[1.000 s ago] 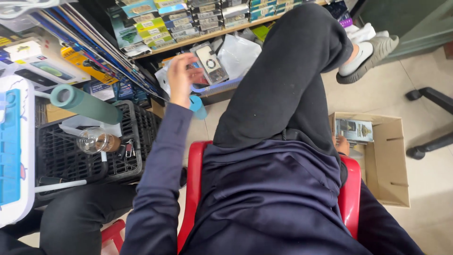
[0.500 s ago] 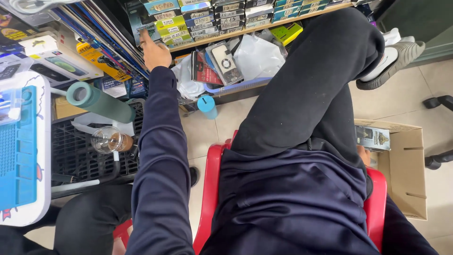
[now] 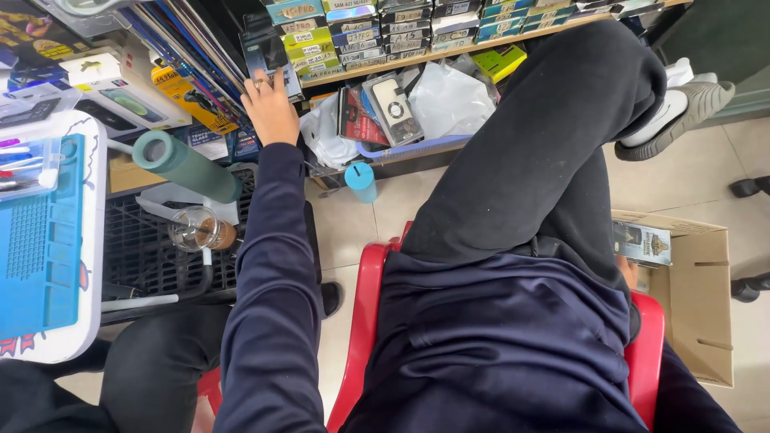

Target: The person sits on a red chair and repeatedly picks up small black cards and white packets from a cardboard box. They handle the items on their lap, separating the cards from the packets, and place the sorted items back into the box.

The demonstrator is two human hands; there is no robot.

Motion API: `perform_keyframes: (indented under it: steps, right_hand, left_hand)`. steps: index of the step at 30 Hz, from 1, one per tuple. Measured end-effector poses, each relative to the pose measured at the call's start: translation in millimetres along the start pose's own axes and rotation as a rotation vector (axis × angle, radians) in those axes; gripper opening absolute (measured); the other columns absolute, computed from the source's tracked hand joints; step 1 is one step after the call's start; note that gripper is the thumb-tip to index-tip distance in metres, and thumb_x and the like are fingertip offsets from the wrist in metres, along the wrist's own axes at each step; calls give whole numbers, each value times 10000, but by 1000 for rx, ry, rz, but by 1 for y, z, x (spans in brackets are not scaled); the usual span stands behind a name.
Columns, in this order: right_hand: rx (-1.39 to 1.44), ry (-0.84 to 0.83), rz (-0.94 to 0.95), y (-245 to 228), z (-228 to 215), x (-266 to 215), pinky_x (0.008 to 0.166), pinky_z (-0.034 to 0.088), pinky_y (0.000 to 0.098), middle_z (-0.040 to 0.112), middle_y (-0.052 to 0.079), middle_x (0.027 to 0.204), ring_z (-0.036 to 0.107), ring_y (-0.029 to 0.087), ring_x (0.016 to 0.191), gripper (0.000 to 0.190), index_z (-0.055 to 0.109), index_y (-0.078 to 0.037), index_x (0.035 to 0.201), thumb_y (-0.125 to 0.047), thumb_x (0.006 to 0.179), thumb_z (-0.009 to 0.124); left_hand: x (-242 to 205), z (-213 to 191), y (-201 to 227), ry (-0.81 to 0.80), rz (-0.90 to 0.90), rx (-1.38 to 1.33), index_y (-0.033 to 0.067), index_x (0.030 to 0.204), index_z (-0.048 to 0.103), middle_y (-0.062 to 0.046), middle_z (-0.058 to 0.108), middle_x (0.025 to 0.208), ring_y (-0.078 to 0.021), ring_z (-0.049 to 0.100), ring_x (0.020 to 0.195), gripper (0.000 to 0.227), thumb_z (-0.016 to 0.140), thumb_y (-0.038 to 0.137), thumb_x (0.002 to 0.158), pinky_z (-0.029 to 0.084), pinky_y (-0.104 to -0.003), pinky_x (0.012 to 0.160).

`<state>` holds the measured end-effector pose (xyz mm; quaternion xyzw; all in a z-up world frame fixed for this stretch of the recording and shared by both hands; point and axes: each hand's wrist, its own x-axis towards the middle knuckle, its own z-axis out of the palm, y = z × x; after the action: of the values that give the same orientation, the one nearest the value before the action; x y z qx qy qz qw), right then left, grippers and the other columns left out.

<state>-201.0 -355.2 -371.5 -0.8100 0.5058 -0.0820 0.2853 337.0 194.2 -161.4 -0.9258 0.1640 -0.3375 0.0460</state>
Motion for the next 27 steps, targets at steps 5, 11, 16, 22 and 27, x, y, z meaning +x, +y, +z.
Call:
perform_keyframes:
  steps: [5,11,16,22,27]
  right_hand:
    - [1,-5,19,18,-4,5,1009,425,524,521,213,1264,566,414,1142,425,695,-178,1290,-471,1005,579]
    - [-5,133,-130,64,0,31,1012,417,526,587,195,1201,543,399,1187,334,718,-139,1202,-394,1025,595]
    - [89,369,-267,10,-52,38,975,425,451,588,183,1076,557,364,1110,195,704,-144,1097,-309,1036,620]
    - [599,326,-393,-153,-154,-35,707,563,265,626,65,1107,739,224,876,171,591,-68,1152,-225,1215,621]
    - [722,-343,-828,-313,-228,-171,978,545,491,591,300,1284,680,443,1002,521,441,98,1421,-295,1079,421]
  left_hand:
    - [-15,-37,-3,216,45,16,190,1356,644,-85,555,1112,-295,458,937,541,787,97,843,417,-438,806]
    - [-33,-95,-10,358,41,-100,196,1263,706,-44,543,1066,-268,469,953,420,835,49,892,451,-449,819]
    - [-53,-138,-3,413,70,-234,115,1311,702,-46,607,1145,-273,439,991,446,770,-89,920,474,-433,809]
    - [-71,-212,42,583,145,-482,139,1314,681,-56,595,1074,-285,423,954,433,716,-87,946,456,-416,818]
    - [-56,-313,123,652,507,-993,185,1099,762,48,658,1193,-264,514,1000,279,893,36,902,533,-405,823]
